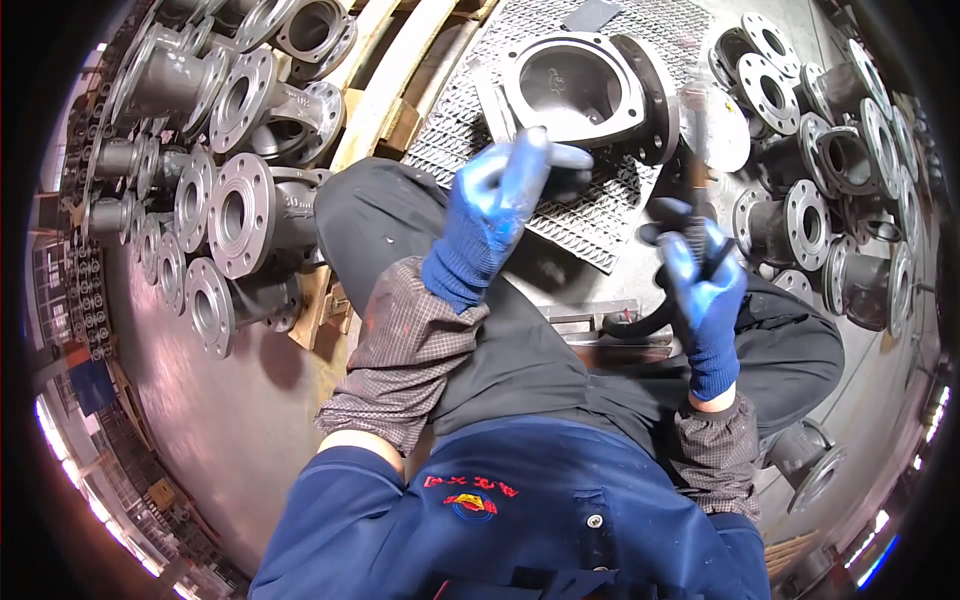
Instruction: The person picks up a metal valve component, turns it over to check the surfaces, and uses a flat metal tool to scrape residue or casting flash from the outer body and the flange face.
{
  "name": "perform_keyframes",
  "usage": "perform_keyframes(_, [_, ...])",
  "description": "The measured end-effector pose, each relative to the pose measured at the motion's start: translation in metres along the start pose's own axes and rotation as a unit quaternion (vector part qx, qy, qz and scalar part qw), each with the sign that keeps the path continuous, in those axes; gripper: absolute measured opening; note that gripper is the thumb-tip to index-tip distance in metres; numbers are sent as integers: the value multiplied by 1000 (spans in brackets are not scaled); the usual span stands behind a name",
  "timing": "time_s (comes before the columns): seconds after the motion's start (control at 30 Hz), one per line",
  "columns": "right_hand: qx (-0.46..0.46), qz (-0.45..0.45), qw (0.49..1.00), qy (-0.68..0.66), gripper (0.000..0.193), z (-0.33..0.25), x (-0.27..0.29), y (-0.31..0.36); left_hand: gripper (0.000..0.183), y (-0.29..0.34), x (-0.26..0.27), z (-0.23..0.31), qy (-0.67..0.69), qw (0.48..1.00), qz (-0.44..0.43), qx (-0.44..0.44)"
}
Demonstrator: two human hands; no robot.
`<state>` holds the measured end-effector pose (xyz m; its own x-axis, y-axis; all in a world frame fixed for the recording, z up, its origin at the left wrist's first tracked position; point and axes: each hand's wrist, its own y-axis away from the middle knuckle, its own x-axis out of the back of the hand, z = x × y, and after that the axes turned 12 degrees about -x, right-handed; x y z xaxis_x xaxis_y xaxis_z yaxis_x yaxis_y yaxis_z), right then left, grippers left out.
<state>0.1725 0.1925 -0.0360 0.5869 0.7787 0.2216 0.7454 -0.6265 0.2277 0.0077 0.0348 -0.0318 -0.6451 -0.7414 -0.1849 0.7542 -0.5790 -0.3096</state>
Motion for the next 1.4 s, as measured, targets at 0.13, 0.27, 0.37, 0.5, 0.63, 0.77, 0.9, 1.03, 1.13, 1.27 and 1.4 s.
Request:
perform_keyframes(0.13, [114,-196,965,134,36,-19,-33,-4,21,-2,6,-22,-306,908,-135,-251])
perform_keyframes(0.27, [-80,-204,973,78,38,-17,-54,-10,19,-7,7,-10,-310,918,-120,-216])
perform_keyframes(0.37, [-38,-189,981,-16,36,-12,-70,-10,20,-10,5,-13,-325,905,-101,-255])
perform_keyframes(0.5, [-26,-114,986,116,31,-15,-85,-13,22,-2,23,-32,-419,875,-99,-222])
perform_keyframes(0.63, [177,-33,950,256,23,-1,-88,-24,22,-6,11,-15,-232,952,-156,-121])
perform_keyframes(0.77, [-253,-311,903,-156,32,-34,-76,-10,44,1,6,-12,-33,986,-155,43])
perform_keyframes(0.9, [-191,-477,790,-336,46,-10,-71,-11,60,-1,-2,-4,78,977,-130,149])
perform_keyframes(1.03, [-136,-316,930,-132,37,-24,-62,-12,42,8,3,-13,-90,966,-3,244])
perform_keyframes(1.13, [-258,-305,895,-200,33,-26,-64,-16,41,14,6,-12,-336,929,62,141])
perform_keyframes(1.27, [-259,-286,900,-203,34,-24,-75,-26,21,9,4,0,-463,883,80,8])
perform_keyframes(1.4, [-255,-307,892,-212,36,-22,-84,-34,10,5,17,-3,-497,859,78,-91])
